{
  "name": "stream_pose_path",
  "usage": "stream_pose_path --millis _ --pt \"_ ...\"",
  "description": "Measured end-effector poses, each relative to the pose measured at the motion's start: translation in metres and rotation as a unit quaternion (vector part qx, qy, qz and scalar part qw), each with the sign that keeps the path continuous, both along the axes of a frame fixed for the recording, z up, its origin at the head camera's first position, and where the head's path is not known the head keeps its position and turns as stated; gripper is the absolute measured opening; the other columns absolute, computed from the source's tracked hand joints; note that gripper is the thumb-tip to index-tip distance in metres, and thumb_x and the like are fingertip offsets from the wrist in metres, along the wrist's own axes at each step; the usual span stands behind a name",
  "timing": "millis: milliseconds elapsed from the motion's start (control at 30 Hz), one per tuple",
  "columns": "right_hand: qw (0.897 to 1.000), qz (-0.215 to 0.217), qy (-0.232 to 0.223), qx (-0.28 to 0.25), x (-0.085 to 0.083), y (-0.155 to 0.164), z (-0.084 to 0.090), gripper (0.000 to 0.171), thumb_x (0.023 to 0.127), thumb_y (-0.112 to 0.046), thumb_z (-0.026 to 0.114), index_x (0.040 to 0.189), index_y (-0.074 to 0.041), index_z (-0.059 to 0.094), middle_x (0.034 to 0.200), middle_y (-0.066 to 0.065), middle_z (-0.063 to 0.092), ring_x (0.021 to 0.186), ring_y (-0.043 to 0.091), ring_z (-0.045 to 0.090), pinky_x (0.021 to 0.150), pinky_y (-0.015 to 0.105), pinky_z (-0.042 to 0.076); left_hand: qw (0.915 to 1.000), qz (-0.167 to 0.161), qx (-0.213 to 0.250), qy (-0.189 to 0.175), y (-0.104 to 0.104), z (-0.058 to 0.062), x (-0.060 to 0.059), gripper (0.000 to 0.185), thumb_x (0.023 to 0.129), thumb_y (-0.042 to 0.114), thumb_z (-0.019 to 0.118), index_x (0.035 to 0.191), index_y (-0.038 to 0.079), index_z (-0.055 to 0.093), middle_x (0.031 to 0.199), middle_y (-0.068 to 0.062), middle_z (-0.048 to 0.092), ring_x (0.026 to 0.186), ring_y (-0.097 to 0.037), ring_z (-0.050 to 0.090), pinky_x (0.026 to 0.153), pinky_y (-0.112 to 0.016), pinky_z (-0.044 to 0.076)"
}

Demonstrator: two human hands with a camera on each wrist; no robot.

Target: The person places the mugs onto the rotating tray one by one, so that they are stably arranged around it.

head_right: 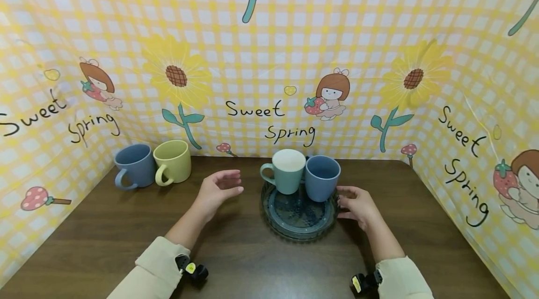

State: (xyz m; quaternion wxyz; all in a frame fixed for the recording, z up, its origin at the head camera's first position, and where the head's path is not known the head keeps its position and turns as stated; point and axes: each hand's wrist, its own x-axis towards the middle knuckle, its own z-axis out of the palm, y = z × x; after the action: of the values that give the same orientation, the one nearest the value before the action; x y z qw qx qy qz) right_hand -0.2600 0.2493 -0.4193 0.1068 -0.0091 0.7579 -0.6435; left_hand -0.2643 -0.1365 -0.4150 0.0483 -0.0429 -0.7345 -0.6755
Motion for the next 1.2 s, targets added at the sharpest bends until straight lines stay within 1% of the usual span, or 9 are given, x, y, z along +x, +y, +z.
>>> stream_pose_path --millis 100,200,433,600,833,967,1200 --pt "1.0 0.0 -0.001 -0.007 0.001 -0.001 -0.001 0.052 0.092 0.003 0.054 0.14 0.014 0.036 0.11 0.017 0.056 0.089 0.019 0.057 0.073 0.039 0.059 1.0 0.006 -0.002 0.005 -0.004 0.001 0.003 0.042 0.078 -0.002 0.079 0.117 0.007 0.068 0.114 -0.007 0.068 0.107 -0.025 0.063 0.085 -0.031 0.054" --pt "1.0 -0.002 -0.002 -0.015 0.002 -0.002 -0.002 0.052 0.092 0.005 0.053 0.14 0.014 0.035 0.108 0.017 0.055 0.088 0.019 0.057 0.073 0.04 0.059 0.9999 0.009 -0.004 0.012 -0.008 0.002 0.005 0.042 0.078 -0.002 0.079 0.118 0.006 0.068 0.114 -0.008 0.068 0.108 -0.025 0.062 0.084 -0.03 0.054" --pt "1.0 -0.006 0.0 -0.025 0.005 -0.003 -0.004 0.053 0.091 0.006 0.053 0.14 0.015 0.034 0.113 0.022 0.052 0.089 0.02 0.058 0.074 0.041 0.06 0.9997 0.018 -0.001 0.019 -0.018 0.004 0.011 0.043 0.077 -0.002 0.08 0.118 0.006 0.067 0.114 -0.01 0.067 0.108 -0.026 0.062 0.08 -0.026 0.054" --pt "1.0 -0.012 0.0 -0.028 0.008 -0.003 -0.006 0.053 0.091 0.006 0.054 0.14 0.014 0.034 0.115 0.024 0.051 0.089 0.021 0.059 0.075 0.041 0.06 0.9994 0.022 0.001 0.025 -0.025 0.005 0.015 0.044 0.078 -0.002 0.079 0.12 0.006 0.066 0.116 -0.01 0.067 0.11 -0.026 0.061 0.082 -0.024 0.054" --pt "0.999 -0.018 0.001 -0.036 0.014 -0.003 -0.007 0.053 0.091 0.008 0.055 0.14 0.014 0.034 0.113 0.023 0.05 0.087 0.021 0.061 0.075 0.041 0.06 0.9993 0.025 0.006 0.028 -0.034 0.008 0.021 0.046 0.079 0.001 0.08 0.122 0.004 0.065 0.12 -0.011 0.065 0.112 -0.026 0.059 0.083 -0.022 0.053" --pt "0.999 -0.019 -0.001 -0.04 0.018 -0.004 -0.007 0.054 0.091 0.008 0.055 0.14 0.014 0.033 0.112 0.022 0.049 0.088 0.02 0.061 0.075 0.041 0.06 0.999 0.024 0.009 0.036 -0.04 0.01 0.025 0.046 0.08 0.0 0.079 0.122 0.003 0.064 0.121 -0.012 0.064 0.112 -0.027 0.059 0.084 -0.023 0.053" --pt "0.999 -0.023 -0.007 -0.046 0.022 -0.004 -0.007 0.054 0.091 0.01 0.055 0.139 0.013 0.032 0.11 0.021 0.048 0.09 0.02 0.058 0.077 0.041 0.059 0.9986 0.033 -0.007 0.04 -0.053 0.011 0.031 0.046 0.08 0.002 0.079 0.123 0.003 0.063 0.119 -0.009 0.065 0.111 -0.024 0.059 0.086 -0.023 0.052"
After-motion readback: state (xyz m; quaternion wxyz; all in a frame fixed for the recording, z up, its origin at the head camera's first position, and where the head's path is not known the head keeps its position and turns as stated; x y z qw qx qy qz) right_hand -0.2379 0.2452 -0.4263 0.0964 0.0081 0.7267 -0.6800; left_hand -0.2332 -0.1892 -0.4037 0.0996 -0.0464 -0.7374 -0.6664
